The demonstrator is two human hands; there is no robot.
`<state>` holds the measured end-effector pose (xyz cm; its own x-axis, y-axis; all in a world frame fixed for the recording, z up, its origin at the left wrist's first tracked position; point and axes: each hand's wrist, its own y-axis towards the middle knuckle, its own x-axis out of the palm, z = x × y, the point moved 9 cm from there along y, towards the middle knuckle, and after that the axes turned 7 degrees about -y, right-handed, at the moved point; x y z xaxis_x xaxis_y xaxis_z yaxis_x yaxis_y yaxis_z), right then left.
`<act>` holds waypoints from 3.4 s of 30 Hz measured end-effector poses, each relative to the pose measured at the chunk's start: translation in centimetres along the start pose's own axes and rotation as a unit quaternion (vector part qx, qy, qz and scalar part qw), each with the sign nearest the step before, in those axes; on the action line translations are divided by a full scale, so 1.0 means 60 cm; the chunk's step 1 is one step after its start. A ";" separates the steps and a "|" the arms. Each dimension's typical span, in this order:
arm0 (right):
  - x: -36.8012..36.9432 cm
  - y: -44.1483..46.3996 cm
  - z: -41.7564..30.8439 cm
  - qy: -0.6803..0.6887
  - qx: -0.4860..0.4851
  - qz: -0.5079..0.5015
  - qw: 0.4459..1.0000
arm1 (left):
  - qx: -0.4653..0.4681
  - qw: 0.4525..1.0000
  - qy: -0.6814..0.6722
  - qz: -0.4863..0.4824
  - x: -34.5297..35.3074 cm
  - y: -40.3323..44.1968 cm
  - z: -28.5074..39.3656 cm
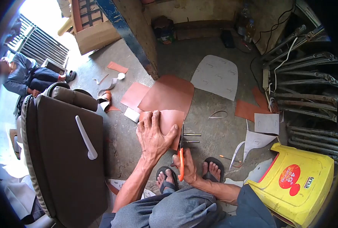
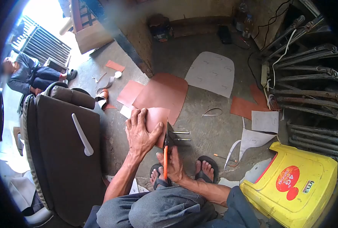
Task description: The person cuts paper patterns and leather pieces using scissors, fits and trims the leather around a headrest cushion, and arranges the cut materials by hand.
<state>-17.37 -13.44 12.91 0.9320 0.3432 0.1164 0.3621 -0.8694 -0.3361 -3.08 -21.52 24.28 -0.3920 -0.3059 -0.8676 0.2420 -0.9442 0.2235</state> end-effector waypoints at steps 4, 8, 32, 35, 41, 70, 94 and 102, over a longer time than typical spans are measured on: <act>-0.005 -0.004 0.004 -0.054 -0.010 0.029 0.998 | -0.004 1.000 -0.010 -0.009 0.011 0.006 0.000; -0.009 -0.012 -0.020 0.010 -0.014 0.018 1.000 | -0.018 1.000 -0.002 -0.014 0.017 0.015 0.000; -0.026 0.111 -0.136 -0.062 -0.053 0.126 0.989 | -0.042 0.998 -0.042 0.017 -0.022 -0.044 -0.063; -0.027 0.103 -0.142 -0.050 -0.056 0.123 0.990 | 0.013 0.998 -0.006 -0.055 -0.039 -0.035 -0.053; -0.011 0.099 -0.140 -0.086 -0.032 0.094 0.991 | 0.423 0.895 -0.124 -0.067 -0.037 -0.048 -0.030; 0.036 -0.028 -0.004 0.081 0.089 0.103 0.987 | 0.475 0.853 -0.152 -0.156 -0.012 -0.035 -0.026; 0.033 -0.063 0.005 -0.056 0.075 0.012 0.996 | 0.474 0.854 -0.154 -0.147 -0.011 -0.045 -0.033; 0.021 -0.056 -0.025 -0.041 0.062 0.005 0.997 | 0.481 0.852 -0.148 -0.143 -0.013 -0.047 -0.029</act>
<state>-17.37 -10.62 15.59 0.9291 0.3680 0.0372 0.3443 -0.8238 -0.4504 -1.93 -18.41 23.58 -0.5543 0.0697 -0.8294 -0.6845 -0.6051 0.4066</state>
